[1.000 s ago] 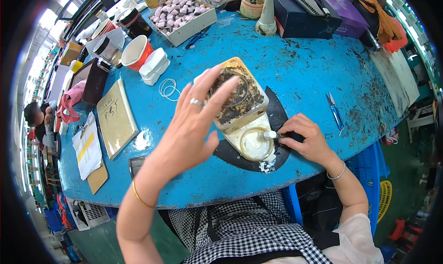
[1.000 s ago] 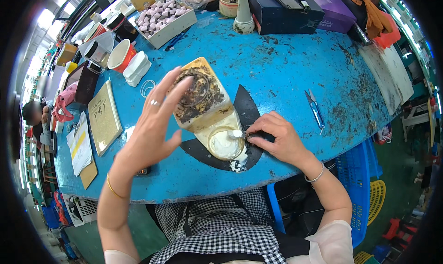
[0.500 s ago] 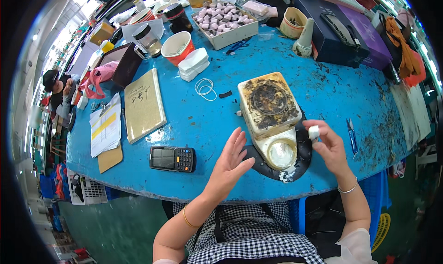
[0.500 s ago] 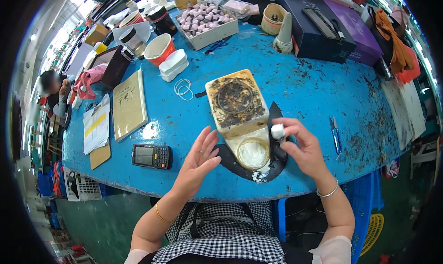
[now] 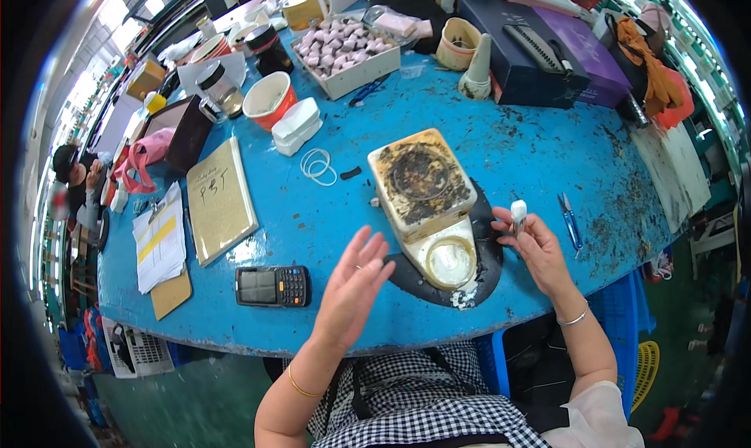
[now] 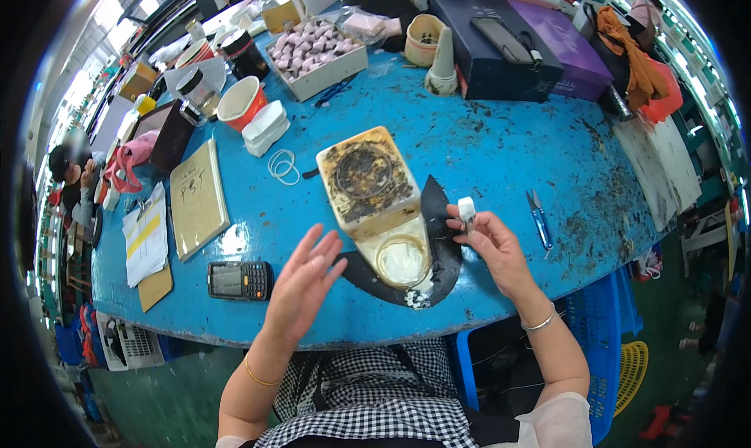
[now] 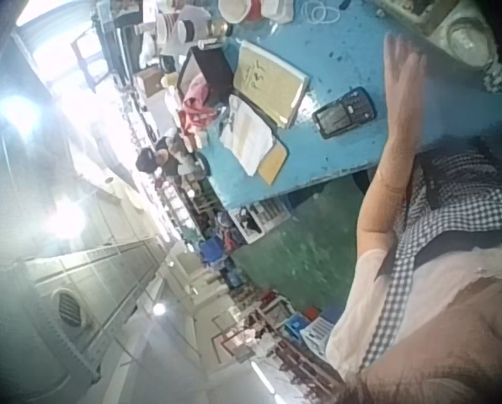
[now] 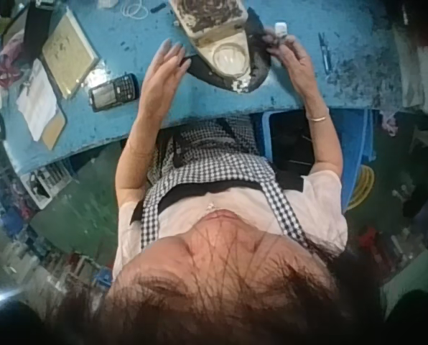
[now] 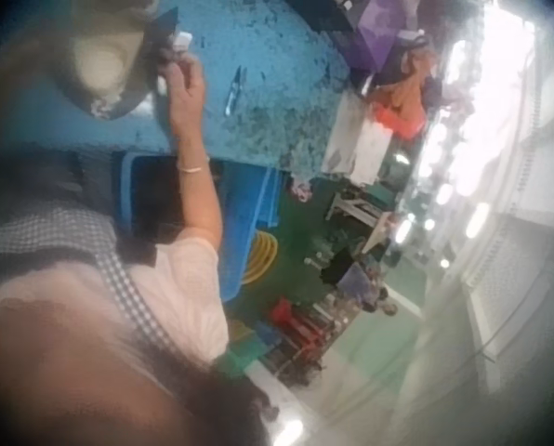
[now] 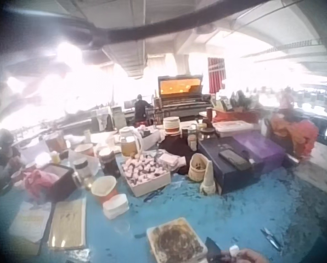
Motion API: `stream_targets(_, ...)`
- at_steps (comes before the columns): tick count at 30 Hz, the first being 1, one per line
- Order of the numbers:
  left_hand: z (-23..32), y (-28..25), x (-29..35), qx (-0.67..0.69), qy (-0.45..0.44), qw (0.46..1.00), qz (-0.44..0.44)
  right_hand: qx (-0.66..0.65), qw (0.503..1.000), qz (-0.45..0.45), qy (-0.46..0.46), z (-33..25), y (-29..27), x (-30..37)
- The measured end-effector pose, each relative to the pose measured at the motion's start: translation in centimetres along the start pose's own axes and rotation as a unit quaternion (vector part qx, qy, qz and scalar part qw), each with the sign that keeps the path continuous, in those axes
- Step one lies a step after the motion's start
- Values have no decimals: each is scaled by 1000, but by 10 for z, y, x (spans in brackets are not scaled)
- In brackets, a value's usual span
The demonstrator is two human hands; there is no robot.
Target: The person takes a bundle of shoe components from a crate, removes a rubber band from them, and applies glue from a container onto each component using a small applicator tool before stacking them on the table.
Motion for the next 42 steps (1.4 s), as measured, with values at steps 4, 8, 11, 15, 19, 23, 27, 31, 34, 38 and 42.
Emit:
stream_targets(4,10,1,-6,-42,47,998,-6,69,997,33,17,4,-10,4)
stream_targets(8,8,-14,3,-154,43,987,-34,378,919,-15,-108,-16,-13,7)
stream_targets(11,4,-18,6,-193,17,980,-32,373,922,-16,-106,-13,-10,2)
stream_targets(15,7,-7,-10,-142,1,989,-36,337,935,-33,-104,-10,0,-5)
stream_targets(19,10,7,-31,-36,-14,999,-35,71,997,10,-6,9,1,-7)
stream_targets(23,17,7,-41,-34,-4,999,-8,-112,993,4,24,-10,12,-16)
stream_targets(27,16,23,-45,-81,-15,996,-22,-260,964,-23,46,-3,34,-25)
stream_targets(31,17,35,-52,-97,-28,994,-45,-301,953,-30,11,-3,36,-33)
stream_targets(34,23,32,-62,-104,-20,994,-39,-309,951,-30,-2,1,42,-43)
stream_targets(38,28,35,-88,-106,-22,993,-35,-314,949,-16,-19,6,35,-64)
stream_targets(42,36,45,-122,-130,-26,989,-61,-304,952,10,-20,6,24,-82)
Point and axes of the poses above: each hand's wrist, its own x-axis away from the middle knuckle, its own y-axis out of the palm, z = x × y, the point moved 1 cm from there along -x, towards the middle knuckle, and after that the axes turned 15 degrees about x, right-handed, at the moved point
